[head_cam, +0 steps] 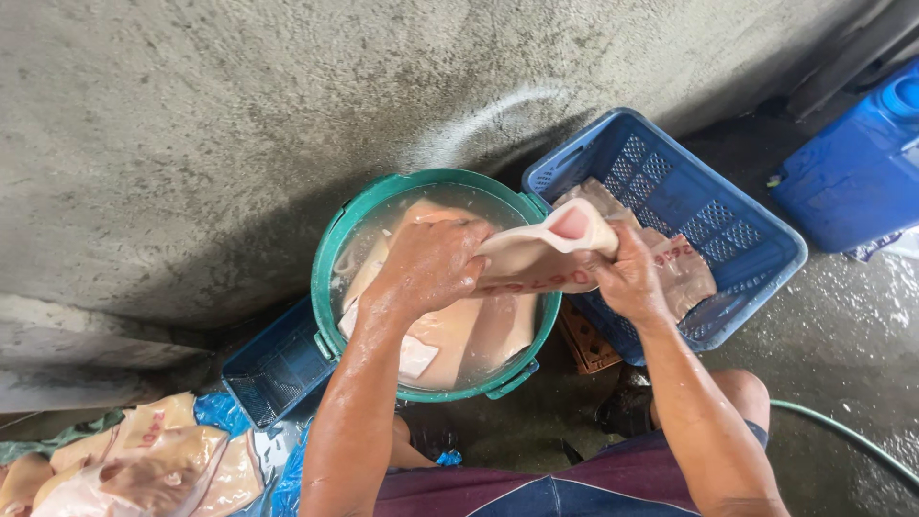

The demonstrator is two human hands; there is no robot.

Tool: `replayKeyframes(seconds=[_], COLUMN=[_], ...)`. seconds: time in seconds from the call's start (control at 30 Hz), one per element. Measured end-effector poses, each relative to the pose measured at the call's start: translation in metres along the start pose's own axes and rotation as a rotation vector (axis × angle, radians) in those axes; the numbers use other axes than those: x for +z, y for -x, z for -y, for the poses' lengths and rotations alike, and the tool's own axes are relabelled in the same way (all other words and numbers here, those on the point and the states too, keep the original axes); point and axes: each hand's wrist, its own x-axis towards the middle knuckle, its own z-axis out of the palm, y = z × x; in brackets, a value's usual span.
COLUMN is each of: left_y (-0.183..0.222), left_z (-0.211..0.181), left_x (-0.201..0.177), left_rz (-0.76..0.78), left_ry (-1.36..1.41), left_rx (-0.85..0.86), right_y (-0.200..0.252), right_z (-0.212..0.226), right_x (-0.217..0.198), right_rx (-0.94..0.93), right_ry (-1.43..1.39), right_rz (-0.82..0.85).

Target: The person washes large pieces of pork skin by hand in a green bucket of water, scrubbing and rinsing each piece before placing it into a blue basket. The person repeats this process for multiple pieces, handling them one at a time.

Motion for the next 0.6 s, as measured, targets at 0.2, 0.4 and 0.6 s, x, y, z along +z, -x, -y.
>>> replayKeyframes(seconds=[0.2, 0.4, 0.6], left_y=[-0.031, -0.104, -0.205], left_z=[-0.007, -0.042, -0.061], left_x=[0.018, 0.005, 0.052], left_rz=[0.234, 0.155, 0.079], left_ry=[0.054, 0.143, 0.3], left_rx=[-0.149, -0.108, 0.003], right_y=[0.005, -0.028, -0.063], right_z=[-0.01, 0.041, 0.055], right_x=[-0.008, -0.093, -0.171], right_rx=[0.049, -0.013, -0.057], right_ry=[0.233, 0.382, 0.497], right_rz=[-0.068, -0.228, -0.34])
